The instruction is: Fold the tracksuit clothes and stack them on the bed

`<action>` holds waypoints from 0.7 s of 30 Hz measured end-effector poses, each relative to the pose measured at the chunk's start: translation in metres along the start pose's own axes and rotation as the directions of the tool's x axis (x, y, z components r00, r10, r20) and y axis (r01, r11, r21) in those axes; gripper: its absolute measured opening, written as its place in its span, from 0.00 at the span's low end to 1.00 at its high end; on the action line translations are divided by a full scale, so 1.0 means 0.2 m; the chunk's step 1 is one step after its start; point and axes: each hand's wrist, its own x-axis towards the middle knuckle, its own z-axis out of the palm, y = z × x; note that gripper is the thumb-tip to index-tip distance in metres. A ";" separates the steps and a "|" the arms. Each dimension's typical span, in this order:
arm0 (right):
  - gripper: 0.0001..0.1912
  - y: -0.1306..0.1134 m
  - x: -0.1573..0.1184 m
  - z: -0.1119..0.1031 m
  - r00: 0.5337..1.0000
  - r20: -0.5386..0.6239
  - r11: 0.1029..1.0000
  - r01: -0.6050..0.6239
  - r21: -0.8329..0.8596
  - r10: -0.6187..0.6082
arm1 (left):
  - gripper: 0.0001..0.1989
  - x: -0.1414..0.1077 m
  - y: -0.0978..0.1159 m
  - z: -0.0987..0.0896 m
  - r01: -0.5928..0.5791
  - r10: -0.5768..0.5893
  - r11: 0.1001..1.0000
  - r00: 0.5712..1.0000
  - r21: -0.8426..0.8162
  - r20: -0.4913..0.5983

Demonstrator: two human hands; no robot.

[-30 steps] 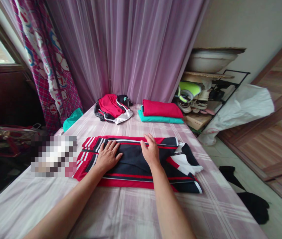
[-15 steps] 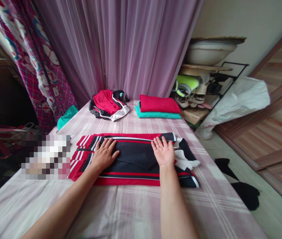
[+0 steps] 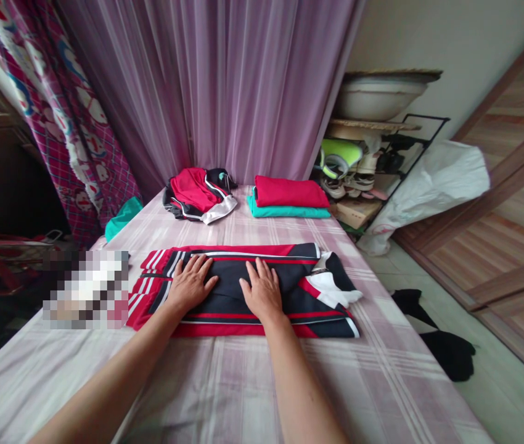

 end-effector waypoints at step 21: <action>0.30 0.09 0.10 -0.12 0.965 -0.133 0.870 -0.263 -0.417 0.227 | 0.27 0.00 0.00 0.01 -0.011 0.011 1.000 1.000 -0.013 -0.024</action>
